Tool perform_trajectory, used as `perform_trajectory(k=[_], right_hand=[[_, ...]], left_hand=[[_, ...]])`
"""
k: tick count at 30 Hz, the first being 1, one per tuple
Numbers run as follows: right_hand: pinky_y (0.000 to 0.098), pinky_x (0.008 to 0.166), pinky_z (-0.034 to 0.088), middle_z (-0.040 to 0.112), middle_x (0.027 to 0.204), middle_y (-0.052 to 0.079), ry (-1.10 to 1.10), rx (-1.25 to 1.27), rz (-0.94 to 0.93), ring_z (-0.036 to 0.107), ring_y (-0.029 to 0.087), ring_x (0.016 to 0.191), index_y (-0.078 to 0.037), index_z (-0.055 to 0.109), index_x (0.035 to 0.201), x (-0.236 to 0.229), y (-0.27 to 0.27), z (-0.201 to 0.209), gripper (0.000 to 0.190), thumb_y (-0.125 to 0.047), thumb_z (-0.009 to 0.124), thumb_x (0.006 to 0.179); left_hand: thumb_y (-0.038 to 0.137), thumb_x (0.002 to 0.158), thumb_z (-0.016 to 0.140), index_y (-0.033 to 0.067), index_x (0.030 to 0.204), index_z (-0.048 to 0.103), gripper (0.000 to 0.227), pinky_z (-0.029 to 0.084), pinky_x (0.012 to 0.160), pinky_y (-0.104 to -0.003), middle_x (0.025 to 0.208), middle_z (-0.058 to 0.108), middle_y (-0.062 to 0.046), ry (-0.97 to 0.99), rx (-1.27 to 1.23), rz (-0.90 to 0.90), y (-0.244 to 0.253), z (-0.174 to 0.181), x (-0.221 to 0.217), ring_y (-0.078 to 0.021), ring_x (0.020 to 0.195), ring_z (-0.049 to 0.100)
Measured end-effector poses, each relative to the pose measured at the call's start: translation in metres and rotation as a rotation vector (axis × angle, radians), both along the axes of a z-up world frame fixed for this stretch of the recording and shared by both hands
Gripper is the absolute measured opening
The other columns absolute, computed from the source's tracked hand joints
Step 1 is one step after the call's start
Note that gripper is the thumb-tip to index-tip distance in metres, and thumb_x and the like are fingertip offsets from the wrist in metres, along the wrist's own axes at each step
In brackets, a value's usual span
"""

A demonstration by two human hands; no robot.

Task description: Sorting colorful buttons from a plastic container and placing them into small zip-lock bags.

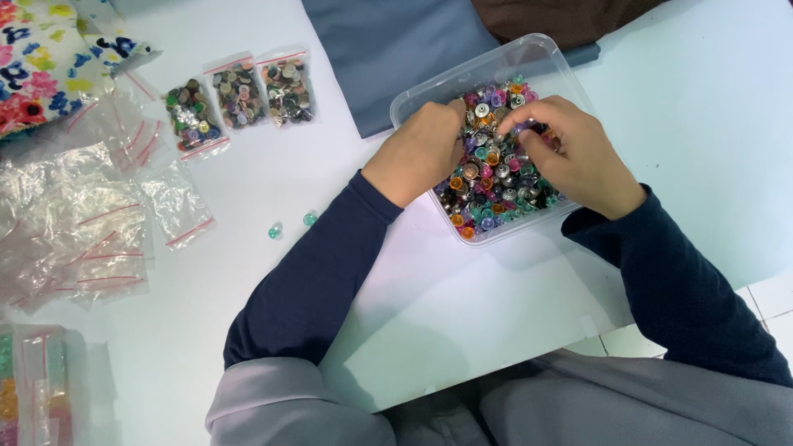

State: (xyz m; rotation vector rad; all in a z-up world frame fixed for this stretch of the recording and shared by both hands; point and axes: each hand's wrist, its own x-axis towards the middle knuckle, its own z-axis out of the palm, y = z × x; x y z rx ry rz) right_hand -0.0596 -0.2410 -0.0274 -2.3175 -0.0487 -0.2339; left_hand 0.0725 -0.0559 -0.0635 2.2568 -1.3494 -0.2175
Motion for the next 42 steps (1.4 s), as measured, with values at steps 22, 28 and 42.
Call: perform_trajectory(k=[22, 28, 42], right_hand=[[0.0443, 0.100, 0.049, 0.070, 0.128, 0.012, -0.021, -0.353, 0.255, 0.064, 0.030, 0.113, -0.007, 0.075, 0.110, 0.005, 0.007, -0.014, 0.018, -0.015, 0.069, 0.095], [0.0436, 0.097, 0.050, 0.070, 0.112, 0.012, -0.106, -0.308, 0.263, 0.064, 0.030, 0.104, -0.003, 0.069, 0.106, 0.005, 0.013, -0.006, 0.015, -0.010, 0.065, 0.094], [0.0415, 0.084, 0.055, 0.072, 0.106, 0.020, -0.386, -0.336, 0.269, 0.068, 0.031, 0.095, 0.007, 0.073, 0.106, -0.021, 0.126, 0.062, 0.017, -0.004, 0.061, 0.101]], left_hand=[[-0.004, 0.083, 0.062, 0.0052, 0.105, 0.058, 0.025, 0.051, 0.060, -0.044, 0.105, 0.054, -0.013, 0.166, -0.168, -0.055, 0.018, 0.032, -0.028, -0.0339, 0.082, 0.066], [0.002, 0.099, 0.058, 0.0026, 0.111, 0.062, 0.013, 0.056, 0.080, -0.032, 0.115, 0.059, -0.010, 0.160, -0.471, -0.159, 0.055, 0.034, -0.040, -0.0186, 0.083, 0.062], [0.011, 0.101, 0.067, 0.0024, 0.109, 0.065, 0.012, 0.055, 0.082, -0.034, 0.107, 0.059, -0.010, -0.047, -0.451, 0.043, 0.188, 0.022, -0.043, -0.0202, 0.081, 0.063]])
